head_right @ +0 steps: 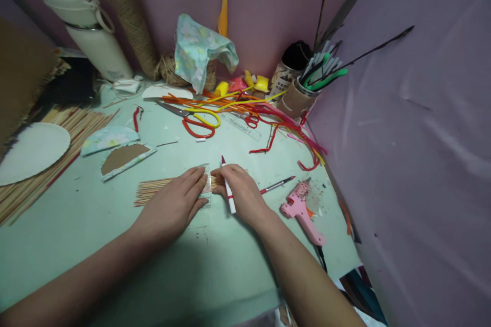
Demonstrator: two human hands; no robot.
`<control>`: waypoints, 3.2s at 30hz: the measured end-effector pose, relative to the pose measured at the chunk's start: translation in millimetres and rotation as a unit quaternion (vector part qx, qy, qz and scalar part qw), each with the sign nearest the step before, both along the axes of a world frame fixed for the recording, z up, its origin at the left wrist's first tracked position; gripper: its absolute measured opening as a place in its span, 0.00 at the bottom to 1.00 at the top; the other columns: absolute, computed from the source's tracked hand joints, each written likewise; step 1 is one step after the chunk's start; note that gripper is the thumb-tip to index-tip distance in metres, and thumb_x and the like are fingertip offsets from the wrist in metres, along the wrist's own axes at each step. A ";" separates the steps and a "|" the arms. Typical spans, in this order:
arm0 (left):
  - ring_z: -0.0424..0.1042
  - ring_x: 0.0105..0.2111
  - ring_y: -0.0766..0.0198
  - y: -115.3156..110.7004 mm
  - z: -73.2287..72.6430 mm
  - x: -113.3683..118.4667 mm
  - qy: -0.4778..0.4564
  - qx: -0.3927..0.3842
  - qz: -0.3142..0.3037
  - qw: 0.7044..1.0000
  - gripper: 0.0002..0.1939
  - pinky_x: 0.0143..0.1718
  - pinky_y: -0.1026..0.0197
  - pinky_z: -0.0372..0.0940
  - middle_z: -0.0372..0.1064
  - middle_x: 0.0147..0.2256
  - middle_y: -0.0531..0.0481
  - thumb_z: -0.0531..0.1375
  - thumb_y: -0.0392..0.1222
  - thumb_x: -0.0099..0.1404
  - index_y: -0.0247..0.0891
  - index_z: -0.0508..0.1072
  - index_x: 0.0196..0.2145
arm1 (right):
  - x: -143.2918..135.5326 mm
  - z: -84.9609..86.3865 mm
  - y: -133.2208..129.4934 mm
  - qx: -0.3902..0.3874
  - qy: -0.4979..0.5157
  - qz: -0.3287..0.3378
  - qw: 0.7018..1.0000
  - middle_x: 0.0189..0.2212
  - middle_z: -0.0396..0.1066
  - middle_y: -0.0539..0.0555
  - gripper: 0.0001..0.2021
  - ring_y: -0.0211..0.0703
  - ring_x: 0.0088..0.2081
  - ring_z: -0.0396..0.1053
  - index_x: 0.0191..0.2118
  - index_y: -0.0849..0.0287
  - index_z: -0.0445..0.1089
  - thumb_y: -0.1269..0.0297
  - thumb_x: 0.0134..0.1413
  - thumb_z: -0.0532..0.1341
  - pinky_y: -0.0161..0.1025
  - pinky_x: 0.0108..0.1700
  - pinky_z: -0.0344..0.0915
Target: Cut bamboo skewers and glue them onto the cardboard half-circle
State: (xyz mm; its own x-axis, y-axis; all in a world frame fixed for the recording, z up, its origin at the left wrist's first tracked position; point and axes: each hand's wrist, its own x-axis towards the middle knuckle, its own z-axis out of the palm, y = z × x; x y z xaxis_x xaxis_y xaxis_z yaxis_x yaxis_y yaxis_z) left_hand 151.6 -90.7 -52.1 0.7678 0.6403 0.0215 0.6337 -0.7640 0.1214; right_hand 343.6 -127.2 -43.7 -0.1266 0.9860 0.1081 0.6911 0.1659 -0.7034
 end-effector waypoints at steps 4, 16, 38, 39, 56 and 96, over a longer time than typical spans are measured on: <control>0.57 0.63 0.48 0.7 2.6 0.1 0.007 -0.006 -0.003 1.000 0.25 0.59 0.48 0.60 0.56 0.63 0.36 0.51 0.45 0.71 0.26 0.64 0.60 | -0.5 0.5 -0.3 0.001 -0.001 -0.002 1.000 0.39 0.71 0.54 0.10 0.45 0.44 0.68 0.46 0.55 0.69 0.67 0.59 0.62 0.42 0.46 0.64; 0.57 0.63 0.47 1.0 1.8 -1.5 -0.019 -0.024 -0.002 1.000 0.25 0.60 0.46 0.60 0.57 0.63 0.35 0.52 0.45 0.71 0.26 0.64 0.60 | 1.3 -5.2 -0.4 0.015 0.016 0.000 1.000 0.37 0.70 0.52 0.08 0.45 0.42 0.68 0.45 0.54 0.69 0.65 0.59 0.61 0.43 0.45 0.64; 0.57 0.63 0.49 1.0 6.3 -0.5 -0.001 -0.028 0.002 1.000 0.25 0.60 0.47 0.60 0.56 0.63 0.37 0.53 0.45 0.70 0.28 0.64 0.60 | -0.3 -1.6 -1.1 0.007 0.018 -0.011 1.000 0.38 0.71 0.53 0.10 0.45 0.43 0.68 0.45 0.53 0.69 0.68 0.57 0.62 0.42 0.45 0.64; 0.57 0.63 0.49 0.9 7.1 -0.1 0.002 -0.027 0.001 1.000 0.25 0.60 0.47 0.60 0.56 0.63 0.37 0.53 0.44 0.70 0.27 0.64 0.60 | -0.6 -1.0 -1.2 0.005 0.016 -0.012 1.000 0.39 0.71 0.53 0.10 0.45 0.43 0.68 0.45 0.54 0.69 0.68 0.57 0.62 0.42 0.45 0.64; 0.57 0.63 0.50 -0.4 9.5 0.1 0.007 -0.025 0.006 1.000 0.24 0.61 0.48 0.60 0.56 0.63 0.37 0.52 0.44 0.71 0.28 0.64 0.60 | -1.2 3.0 -1.9 0.004 0.013 -0.009 1.000 0.38 0.71 0.54 0.09 0.45 0.43 0.67 0.45 0.55 0.69 0.66 0.58 0.63 0.42 0.45 0.63; 0.59 0.62 0.50 -2.1 12.2 2.1 -0.013 -0.035 0.019 0.999 0.23 0.60 0.50 0.60 0.59 0.62 0.36 0.55 0.41 0.69 0.29 0.66 0.59 | -18.8 -0.4 -4.2 0.019 0.174 -0.177 0.969 0.21 0.62 0.45 0.06 0.36 0.22 0.58 0.34 0.56 0.65 0.62 0.60 0.56 0.34 0.25 0.56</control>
State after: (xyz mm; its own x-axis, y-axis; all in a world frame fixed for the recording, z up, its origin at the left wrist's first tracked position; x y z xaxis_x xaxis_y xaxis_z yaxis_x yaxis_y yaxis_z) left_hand 153.7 -92.7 -39.8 0.7429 0.6694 -0.0058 0.6580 -0.7285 0.1909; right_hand 324.8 -131.3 -44.1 0.2687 0.9556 0.1211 0.4318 -0.0071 -0.9019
